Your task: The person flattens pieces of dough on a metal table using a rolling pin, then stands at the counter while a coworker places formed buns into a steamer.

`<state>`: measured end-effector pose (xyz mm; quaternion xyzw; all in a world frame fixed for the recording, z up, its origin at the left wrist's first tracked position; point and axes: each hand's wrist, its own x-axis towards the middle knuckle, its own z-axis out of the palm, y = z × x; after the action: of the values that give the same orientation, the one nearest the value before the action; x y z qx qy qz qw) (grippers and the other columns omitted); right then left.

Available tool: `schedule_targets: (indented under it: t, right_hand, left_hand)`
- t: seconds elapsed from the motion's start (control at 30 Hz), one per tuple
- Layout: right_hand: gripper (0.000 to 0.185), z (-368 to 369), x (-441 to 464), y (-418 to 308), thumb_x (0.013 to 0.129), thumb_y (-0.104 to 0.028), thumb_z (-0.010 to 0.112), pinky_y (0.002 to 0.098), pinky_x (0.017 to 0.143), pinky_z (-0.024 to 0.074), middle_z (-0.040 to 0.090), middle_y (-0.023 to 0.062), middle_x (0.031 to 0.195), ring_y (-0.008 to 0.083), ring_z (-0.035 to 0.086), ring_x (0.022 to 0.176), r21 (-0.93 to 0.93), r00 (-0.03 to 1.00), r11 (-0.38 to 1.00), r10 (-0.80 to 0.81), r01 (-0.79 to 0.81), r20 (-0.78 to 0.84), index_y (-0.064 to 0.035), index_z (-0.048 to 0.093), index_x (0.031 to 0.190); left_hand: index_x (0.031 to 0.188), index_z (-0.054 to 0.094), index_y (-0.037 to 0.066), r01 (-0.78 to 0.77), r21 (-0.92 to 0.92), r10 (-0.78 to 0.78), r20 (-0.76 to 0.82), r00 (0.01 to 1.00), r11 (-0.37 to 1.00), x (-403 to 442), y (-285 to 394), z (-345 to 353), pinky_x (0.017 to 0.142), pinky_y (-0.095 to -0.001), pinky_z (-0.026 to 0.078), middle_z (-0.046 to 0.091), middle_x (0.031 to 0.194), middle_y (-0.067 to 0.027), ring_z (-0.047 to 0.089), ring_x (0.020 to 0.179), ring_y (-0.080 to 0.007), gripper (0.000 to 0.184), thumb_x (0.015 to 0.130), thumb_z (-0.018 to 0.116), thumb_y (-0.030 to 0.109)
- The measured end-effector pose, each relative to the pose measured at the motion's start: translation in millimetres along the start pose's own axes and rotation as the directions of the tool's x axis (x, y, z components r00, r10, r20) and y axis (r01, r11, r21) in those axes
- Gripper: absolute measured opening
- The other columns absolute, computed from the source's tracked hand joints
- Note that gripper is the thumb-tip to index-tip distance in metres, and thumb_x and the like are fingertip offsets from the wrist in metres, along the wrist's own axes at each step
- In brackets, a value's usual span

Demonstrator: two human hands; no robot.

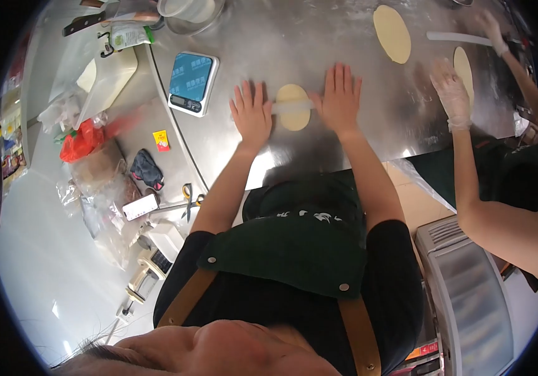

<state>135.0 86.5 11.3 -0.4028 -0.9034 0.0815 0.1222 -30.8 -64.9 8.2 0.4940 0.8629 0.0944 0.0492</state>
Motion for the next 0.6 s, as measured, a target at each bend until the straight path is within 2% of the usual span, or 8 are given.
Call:
schedule_targets:
  t: [0.17, 0.27, 0.37, 0.47, 0.6]
  right_hand:
    - [0.069, 25.7, 96.9, 7.5, 0.084, -0.048, 0.060, 0.0588, 0.107, 0.0239, 0.041, 0.0209, 0.142, 0.0371, 0.037, 0.133, -0.066, 0.982, 0.997, -0.038, 0.026, -0.182, 0.0007, 0.046, 0.132]
    - [0.068, 24.2, 121.9, 2.8, 0.086, -0.051, 0.057, 0.0570, 0.107, 0.0264, 0.046, 0.0173, 0.139, 0.0334, 0.041, 0.130, -0.155, 0.976, 0.986, -0.096, 0.065, -0.198, -0.0010, 0.048, 0.132]
    - [0.068, 33.4, 129.4, 4.8, 0.087, -0.051, 0.056, 0.0566, 0.108, 0.0255, 0.045, 0.0168, 0.140, 0.0319, 0.041, 0.131, -0.183, 0.980, 0.981, -0.092, 0.059, -0.175, -0.0010, 0.048, 0.132]
    - [0.070, 47.0, 113.3, 15.7, 0.085, -0.048, 0.058, 0.0579, 0.107, 0.0243, 0.041, 0.0211, 0.142, 0.0369, 0.037, 0.132, -0.052, 0.975, 0.997, -0.066, 0.056, -0.210, 0.0004, 0.045, 0.134]
    - [0.070, 25.7, 39.1, 10.1, 0.086, -0.048, 0.057, 0.0585, 0.108, 0.0237, 0.044, 0.0219, 0.140, 0.0389, 0.038, 0.132, -0.040, 0.995, 0.999, -0.024, 0.020, -0.099, 0.0013, 0.045, 0.134]
  left_hand:
    - [0.144, 0.033, 0.002, 0.015, -0.043, -0.021, -0.149, 0.989, 0.999, 87.4, -14.7, 9.6, 0.113, -0.0540, 0.013, 0.023, 0.151, -0.0244, 0.019, 0.141, -0.0405, 0.060, 0.095, 0.045, 0.037]
    - [0.142, 0.032, -0.001, 0.010, -0.061, -0.020, -0.175, 0.984, 0.998, 109.9, -20.1, 12.3, 0.113, -0.0540, 0.012, 0.023, 0.151, -0.0255, 0.018, 0.142, -0.0399, 0.062, 0.096, 0.044, 0.037]
    - [0.142, 0.033, 0.000, 0.011, -0.084, -0.026, -0.170, 0.985, 0.996, 127.1, -24.2, 16.0, 0.113, -0.0542, 0.012, 0.023, 0.151, -0.0252, 0.018, 0.142, -0.0395, 0.060, 0.096, 0.044, 0.037]
    - [0.142, 0.033, 0.001, -0.035, -0.075, 0.022, -0.169, 0.985, 0.997, 112.7, -19.7, 12.8, 0.113, -0.0544, 0.014, 0.025, 0.150, -0.0249, 0.020, 0.141, -0.0405, 0.061, 0.095, 0.045, 0.037]
    - [0.142, 0.036, 0.003, -0.006, 0.009, 0.006, -0.045, 0.999, 1.000, 36.6, -5.8, 9.6, 0.112, -0.0555, 0.017, 0.027, 0.150, -0.0243, 0.024, 0.139, -0.0420, 0.061, 0.093, 0.048, 0.037]
